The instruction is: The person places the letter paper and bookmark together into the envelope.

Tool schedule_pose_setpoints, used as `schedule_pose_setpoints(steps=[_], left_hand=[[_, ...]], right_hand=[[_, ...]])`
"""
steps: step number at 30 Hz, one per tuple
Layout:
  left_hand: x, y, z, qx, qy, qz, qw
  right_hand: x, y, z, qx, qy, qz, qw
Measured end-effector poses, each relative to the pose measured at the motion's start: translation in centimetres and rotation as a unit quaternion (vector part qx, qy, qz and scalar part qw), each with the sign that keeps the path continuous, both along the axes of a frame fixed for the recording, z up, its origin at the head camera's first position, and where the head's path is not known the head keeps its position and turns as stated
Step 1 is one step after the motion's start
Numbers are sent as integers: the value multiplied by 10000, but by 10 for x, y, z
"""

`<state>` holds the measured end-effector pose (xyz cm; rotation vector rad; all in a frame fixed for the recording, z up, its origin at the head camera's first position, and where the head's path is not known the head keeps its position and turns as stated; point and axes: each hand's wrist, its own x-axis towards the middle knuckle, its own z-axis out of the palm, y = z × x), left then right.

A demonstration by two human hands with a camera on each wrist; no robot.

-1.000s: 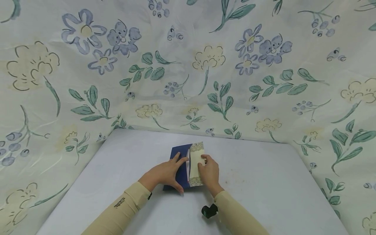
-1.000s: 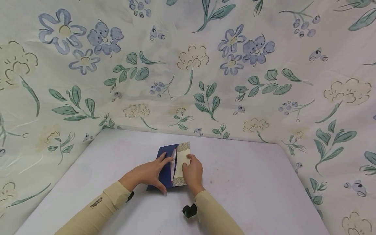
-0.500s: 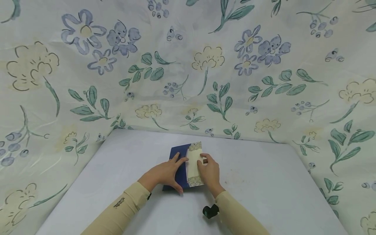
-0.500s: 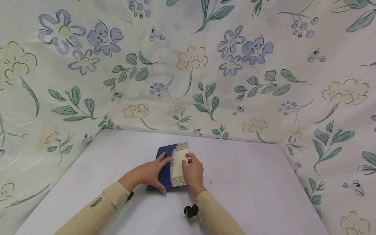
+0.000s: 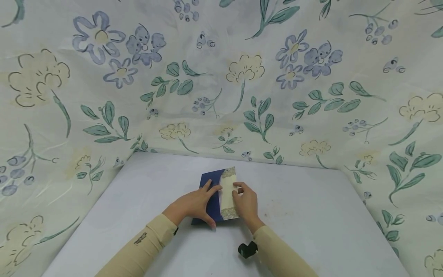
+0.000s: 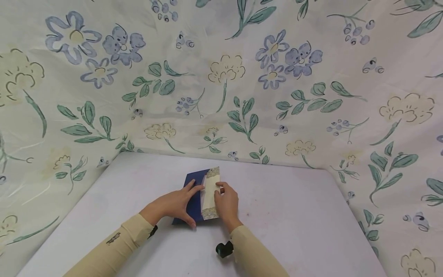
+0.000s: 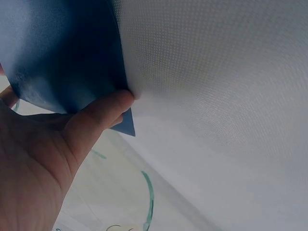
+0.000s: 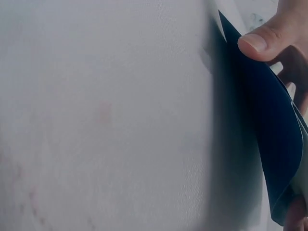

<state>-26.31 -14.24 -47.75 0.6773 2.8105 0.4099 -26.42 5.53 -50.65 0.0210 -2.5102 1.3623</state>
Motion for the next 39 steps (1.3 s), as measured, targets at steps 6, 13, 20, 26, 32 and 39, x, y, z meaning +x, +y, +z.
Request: schedule_pose_setpoints(steps=[6, 13, 20, 26, 32, 39], left_hand=[[0, -1, 1, 67, -4, -41, 10000], [0, -2, 1, 102, 26, -83, 9999], [0, -2, 1, 85, -6, -17, 10000], [0, -2, 0, 108, -28, -39, 9999], [-1, -2, -1, 150, -28, -88, 9998], [-2, -4, -2, 186, -54, -53, 9998]], right_hand=[[1, -8, 0, 108, 10, 129, 9999], [1, -8, -1, 85, -21, 78, 9999], [0, -6, -1, -112, 52, 193, 9997], [1, -11, 0, -63, -19, 234, 9997], [1, -19, -1, 172, 35, 271, 9995], [2, -23, 0, 240, 69, 328, 9991]])
